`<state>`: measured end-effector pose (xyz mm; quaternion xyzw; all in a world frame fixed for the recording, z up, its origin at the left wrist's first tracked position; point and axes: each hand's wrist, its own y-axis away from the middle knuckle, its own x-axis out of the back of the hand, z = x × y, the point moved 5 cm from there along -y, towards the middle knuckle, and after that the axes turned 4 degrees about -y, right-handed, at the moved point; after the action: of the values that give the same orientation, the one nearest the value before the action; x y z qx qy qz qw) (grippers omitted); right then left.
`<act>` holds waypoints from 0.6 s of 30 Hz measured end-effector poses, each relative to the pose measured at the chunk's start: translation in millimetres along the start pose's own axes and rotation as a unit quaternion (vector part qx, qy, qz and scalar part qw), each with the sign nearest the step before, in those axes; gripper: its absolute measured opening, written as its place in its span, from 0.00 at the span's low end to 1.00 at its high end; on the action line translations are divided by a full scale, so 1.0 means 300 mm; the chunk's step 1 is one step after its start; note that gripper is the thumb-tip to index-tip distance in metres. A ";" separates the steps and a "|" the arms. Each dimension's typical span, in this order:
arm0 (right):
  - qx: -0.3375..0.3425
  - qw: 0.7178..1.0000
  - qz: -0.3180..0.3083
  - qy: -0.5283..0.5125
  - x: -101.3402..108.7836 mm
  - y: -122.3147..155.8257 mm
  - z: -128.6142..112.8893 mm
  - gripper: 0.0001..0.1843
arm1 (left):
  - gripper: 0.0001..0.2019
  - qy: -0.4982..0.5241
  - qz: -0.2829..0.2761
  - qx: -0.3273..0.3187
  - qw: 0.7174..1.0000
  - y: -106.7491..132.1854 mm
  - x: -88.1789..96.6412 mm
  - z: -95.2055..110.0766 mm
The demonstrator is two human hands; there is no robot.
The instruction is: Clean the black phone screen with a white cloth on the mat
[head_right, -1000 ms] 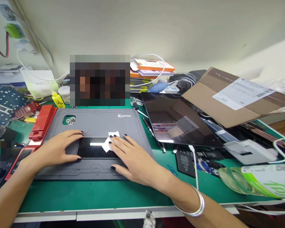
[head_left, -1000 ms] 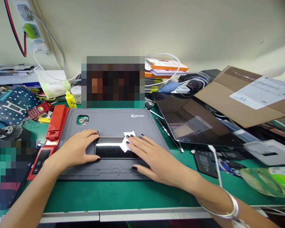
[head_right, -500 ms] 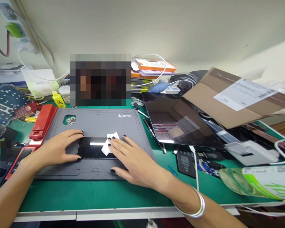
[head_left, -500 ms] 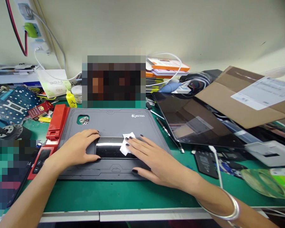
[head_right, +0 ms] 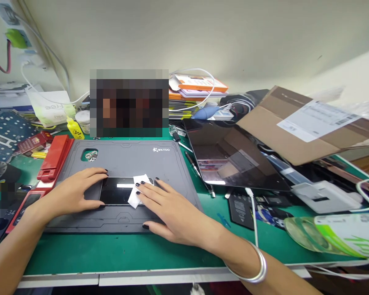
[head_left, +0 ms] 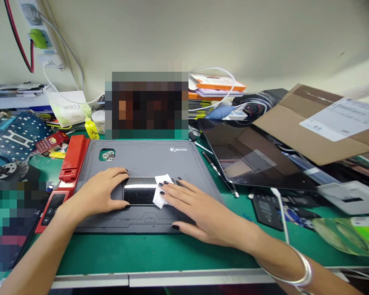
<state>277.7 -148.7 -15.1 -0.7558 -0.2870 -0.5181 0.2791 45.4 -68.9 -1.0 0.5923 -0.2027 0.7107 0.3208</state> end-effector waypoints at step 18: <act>-0.037 0.993 0.079 0.083 0.020 0.009 0.017 0.22 | 0.31 -0.001 -0.009 0.000 1.000 0.000 -0.002 -0.003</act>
<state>284.6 -146.0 -11.4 -0.7403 -0.1832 -0.5655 0.3140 44.7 -68.5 -1.7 0.5948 -0.1978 0.7072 0.3270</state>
